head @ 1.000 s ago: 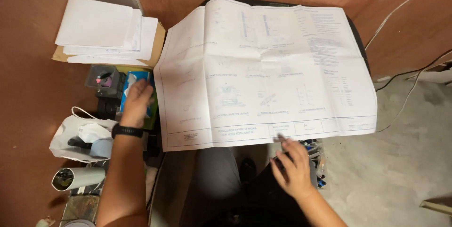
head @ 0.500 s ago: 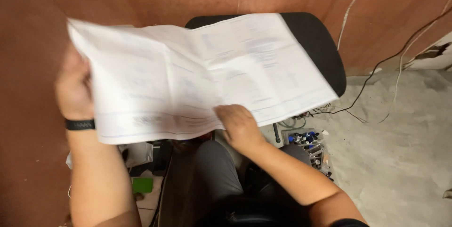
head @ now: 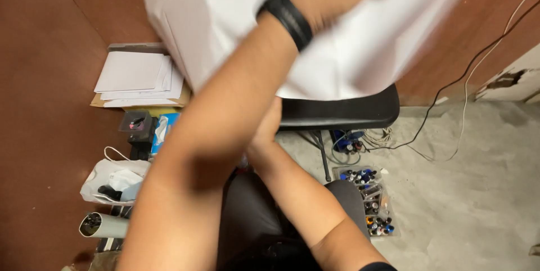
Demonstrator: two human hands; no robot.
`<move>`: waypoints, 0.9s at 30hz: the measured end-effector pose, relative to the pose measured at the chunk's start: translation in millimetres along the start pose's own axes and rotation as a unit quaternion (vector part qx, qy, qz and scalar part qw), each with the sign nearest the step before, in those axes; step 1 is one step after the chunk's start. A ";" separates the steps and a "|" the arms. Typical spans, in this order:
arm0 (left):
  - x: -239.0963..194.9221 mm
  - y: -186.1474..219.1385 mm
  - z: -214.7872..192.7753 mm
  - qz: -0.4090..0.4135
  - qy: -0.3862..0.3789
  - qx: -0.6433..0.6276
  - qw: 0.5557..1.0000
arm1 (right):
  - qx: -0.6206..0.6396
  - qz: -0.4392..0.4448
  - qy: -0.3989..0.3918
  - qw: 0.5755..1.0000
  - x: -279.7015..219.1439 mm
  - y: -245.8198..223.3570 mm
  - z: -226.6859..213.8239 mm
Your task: The person is organizing large architectural blueprints by unfolding them to check the contents, then carefully refolding them and securing the folds with small pieces of tape.
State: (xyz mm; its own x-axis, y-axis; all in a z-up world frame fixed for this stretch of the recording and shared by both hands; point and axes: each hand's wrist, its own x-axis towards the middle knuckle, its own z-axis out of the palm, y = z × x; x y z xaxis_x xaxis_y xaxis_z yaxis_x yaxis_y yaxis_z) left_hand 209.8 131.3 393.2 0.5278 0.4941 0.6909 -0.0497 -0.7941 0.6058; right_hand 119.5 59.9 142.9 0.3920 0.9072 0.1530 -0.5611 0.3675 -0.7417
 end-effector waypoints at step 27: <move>-344.9 -177.9 24.9 -0.061 0.081 0.601 0.793 | 0.193 0.166 0.276 0.927 46.3 -31.1 -132.4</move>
State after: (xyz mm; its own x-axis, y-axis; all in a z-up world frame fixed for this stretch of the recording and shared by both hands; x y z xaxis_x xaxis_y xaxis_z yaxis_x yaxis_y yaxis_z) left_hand 57.7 93.4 37.3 0.3457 0.5551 0.7565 0.8887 -0.4525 -0.0741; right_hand 251.6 63.4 86.6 0.4048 0.7797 -0.4777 -0.8947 0.2301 -0.3827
